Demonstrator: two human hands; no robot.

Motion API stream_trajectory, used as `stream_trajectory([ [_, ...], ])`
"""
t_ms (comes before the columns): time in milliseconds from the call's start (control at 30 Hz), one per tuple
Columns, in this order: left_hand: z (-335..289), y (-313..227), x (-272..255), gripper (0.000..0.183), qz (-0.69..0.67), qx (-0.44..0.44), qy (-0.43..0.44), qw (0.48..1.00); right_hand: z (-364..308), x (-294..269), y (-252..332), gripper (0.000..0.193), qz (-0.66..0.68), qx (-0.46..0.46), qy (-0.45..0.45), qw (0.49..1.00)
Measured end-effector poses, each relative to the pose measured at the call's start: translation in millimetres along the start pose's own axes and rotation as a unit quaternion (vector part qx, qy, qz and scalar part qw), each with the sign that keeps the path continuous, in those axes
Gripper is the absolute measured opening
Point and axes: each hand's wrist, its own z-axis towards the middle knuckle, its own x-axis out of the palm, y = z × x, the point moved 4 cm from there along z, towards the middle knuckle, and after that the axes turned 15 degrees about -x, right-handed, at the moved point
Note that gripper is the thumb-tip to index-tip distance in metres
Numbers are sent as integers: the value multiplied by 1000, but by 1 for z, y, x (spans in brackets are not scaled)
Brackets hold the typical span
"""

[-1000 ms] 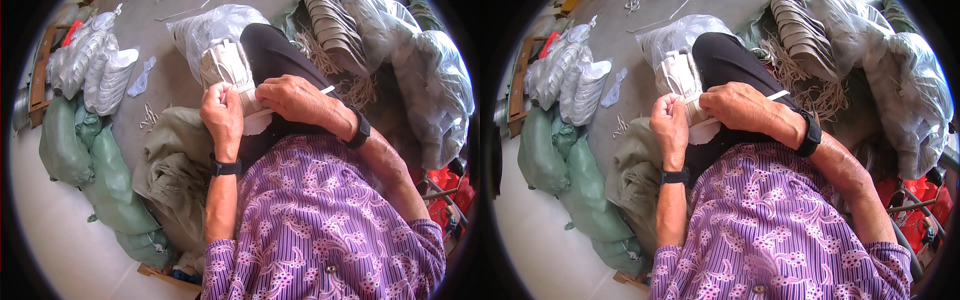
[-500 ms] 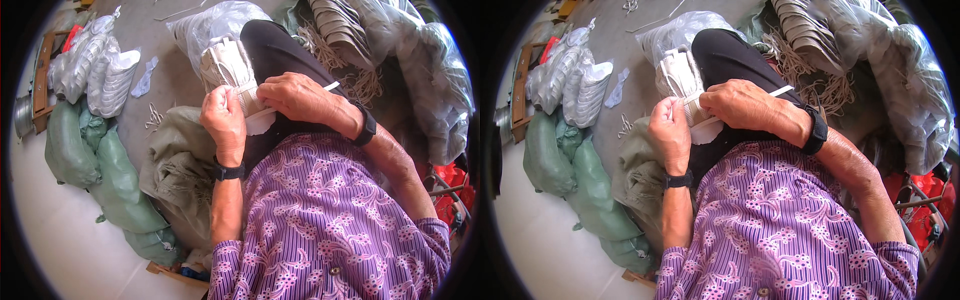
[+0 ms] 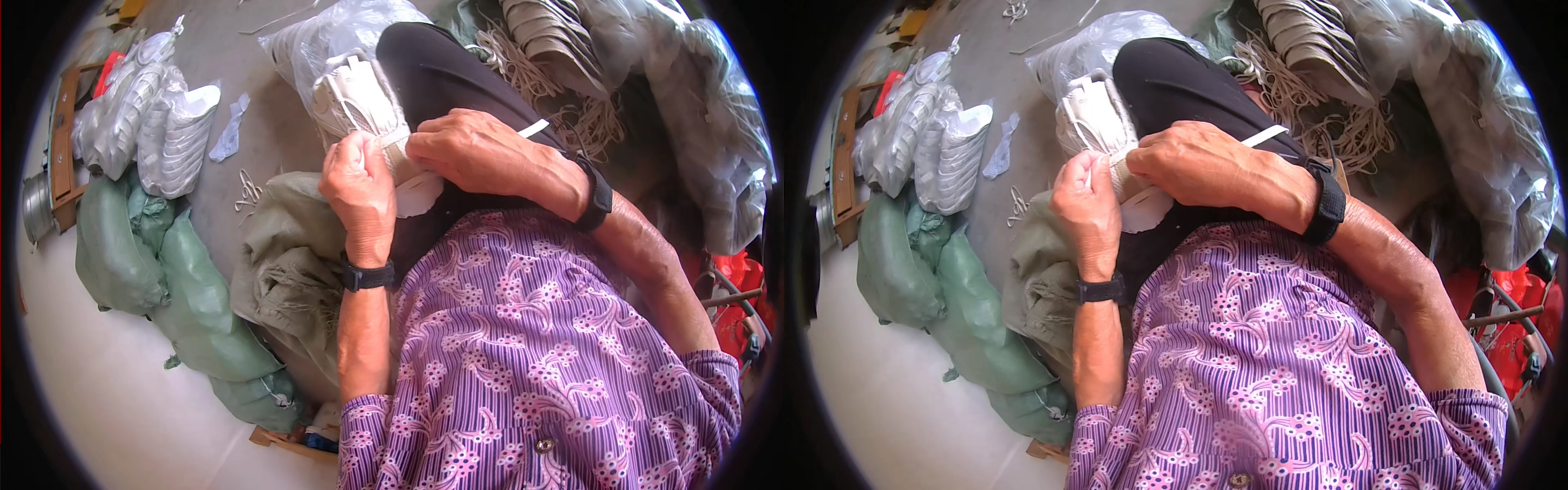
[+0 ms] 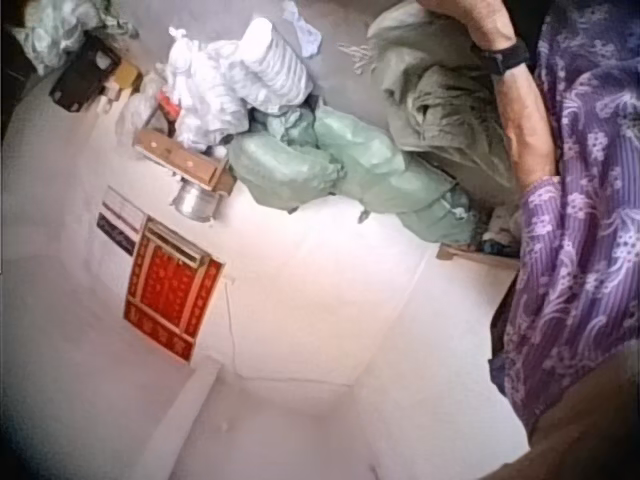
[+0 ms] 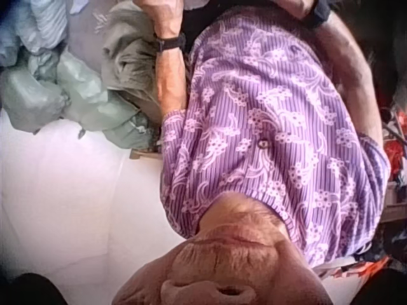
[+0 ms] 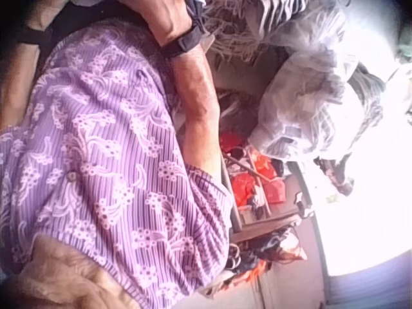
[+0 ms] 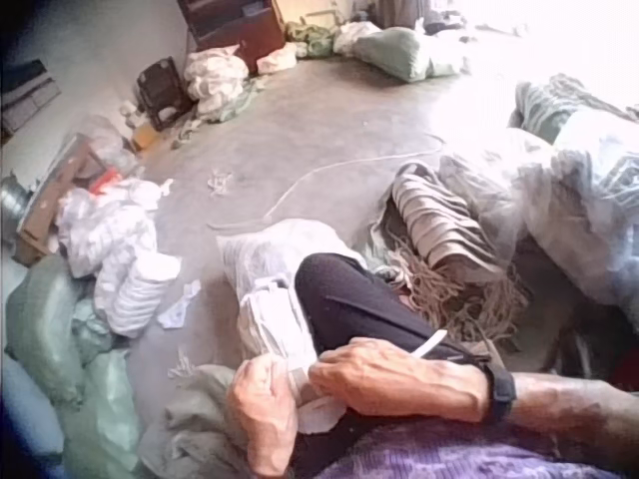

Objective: The recorder laces a white sneaker while sitting down, surrounded by bags of shoe components.

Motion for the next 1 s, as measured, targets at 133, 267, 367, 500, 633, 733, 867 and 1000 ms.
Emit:
stream_trajectory([
  [133, 1, 1, 3, 3, 21, 33, -63, 997, 2, 3, -1, 8, 8, -6, 0, 1000],
  [267, 15, 8, 10, 9, -185, -168, 148, 957, 1, 0, -5, 8, -4, -2, -5, 1000],
  [367, 15, 7, 11, 9, -194, -143, 169, 956, 0, 1, -6, 7, -2, -4, -3, 1000],
  [500, 7, 8, 6, 12, -141, -97, 48, 984, 1, -1, -4, 6, 11, 0, -12, 1000],
  [633, 3, 7, 3, 14, -94, -85, 20, 992, 0, 0, -2, 6, 14, 6, -14, 1000],
  [733, 6, 6, 1, 14, -71, -82, 32, 994, 0, 1, -5, 6, 29, 26, -12, 999],
  [867, 5, 10, 2, 11, -109, -139, 51, 983, 1, -2, -2, 7, 12, 4, -9, 1000],
  [1000, 7, 16, 4, 8, -141, -121, 42, 982, 0, 0, -4, 7, 9, 3, -9, 1000],
])
